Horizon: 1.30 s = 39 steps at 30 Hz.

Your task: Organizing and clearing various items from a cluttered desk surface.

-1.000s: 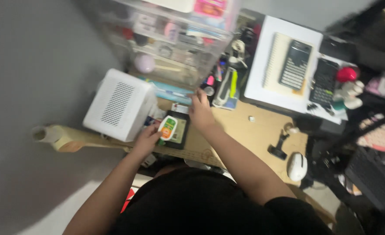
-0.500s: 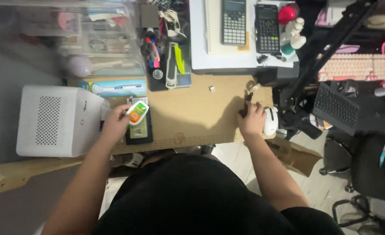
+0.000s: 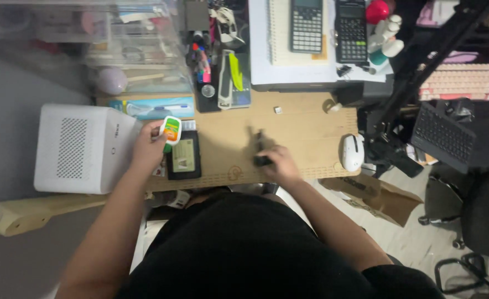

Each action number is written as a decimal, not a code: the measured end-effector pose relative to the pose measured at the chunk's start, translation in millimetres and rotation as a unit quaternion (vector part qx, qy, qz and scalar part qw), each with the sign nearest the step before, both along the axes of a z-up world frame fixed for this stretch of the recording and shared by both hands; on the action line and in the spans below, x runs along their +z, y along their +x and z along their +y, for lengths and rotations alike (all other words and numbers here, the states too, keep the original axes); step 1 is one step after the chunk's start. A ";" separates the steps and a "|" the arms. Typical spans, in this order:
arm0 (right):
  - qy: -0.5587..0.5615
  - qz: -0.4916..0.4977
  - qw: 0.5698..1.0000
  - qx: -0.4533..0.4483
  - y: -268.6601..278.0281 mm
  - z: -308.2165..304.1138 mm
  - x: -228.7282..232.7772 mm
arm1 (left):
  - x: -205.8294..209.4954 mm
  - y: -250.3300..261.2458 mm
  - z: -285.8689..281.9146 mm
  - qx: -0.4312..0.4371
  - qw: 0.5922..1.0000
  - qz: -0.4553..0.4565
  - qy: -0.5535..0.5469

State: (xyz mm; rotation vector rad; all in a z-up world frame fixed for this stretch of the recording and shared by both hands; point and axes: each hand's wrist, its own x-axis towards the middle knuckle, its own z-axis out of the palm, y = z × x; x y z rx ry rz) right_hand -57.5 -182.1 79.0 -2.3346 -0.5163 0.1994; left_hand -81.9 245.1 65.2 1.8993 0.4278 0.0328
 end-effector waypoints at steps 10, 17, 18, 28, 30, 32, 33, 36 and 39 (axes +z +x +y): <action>-0.147 0.030 0.981 0.125 31.8 145.9 22.3 | -17.7 23.2 0.6 0.083 0.991 0.055 0.086; -0.112 0.016 0.986 0.118 48.9 121.7 20.6 | -14.8 50.5 -6.5 0.122 0.981 0.028 0.145; -0.113 0.015 0.987 0.116 58.9 105.8 8.2 | -20.4 54.5 -7.9 0.120 0.982 0.027 0.144; -0.134 -0.175 0.971 -0.089 118.1 2.7 -58.1 | -55.6 79.6 3.4 0.132 0.991 0.033 -0.009; -0.110 -0.161 0.978 -0.069 116.2 -0.6 -64.2 | -57.9 82.5 6.8 0.146 0.988 0.048 -0.024; -0.106 -0.095 0.986 -0.083 108.5 -0.5 -68.2 | -66.8 80.4 11.1 0.134 0.987 0.068 0.065; -0.106 -0.093 0.987 -0.079 104.2 7.1 -63.8 | -55.5 76.4 7.3 0.137 0.986 0.070 0.065; -0.055 -0.072 0.995 -0.051 90.3 36.5 -46.1 | -32.8 67.4 -4.9 0.093 0.971 0.054 0.212; 0.012 -0.031 0.999 0.023 75.8 86.4 -20.1 | -19.4 57.6 -16.6 0.053 0.960 -0.061 0.269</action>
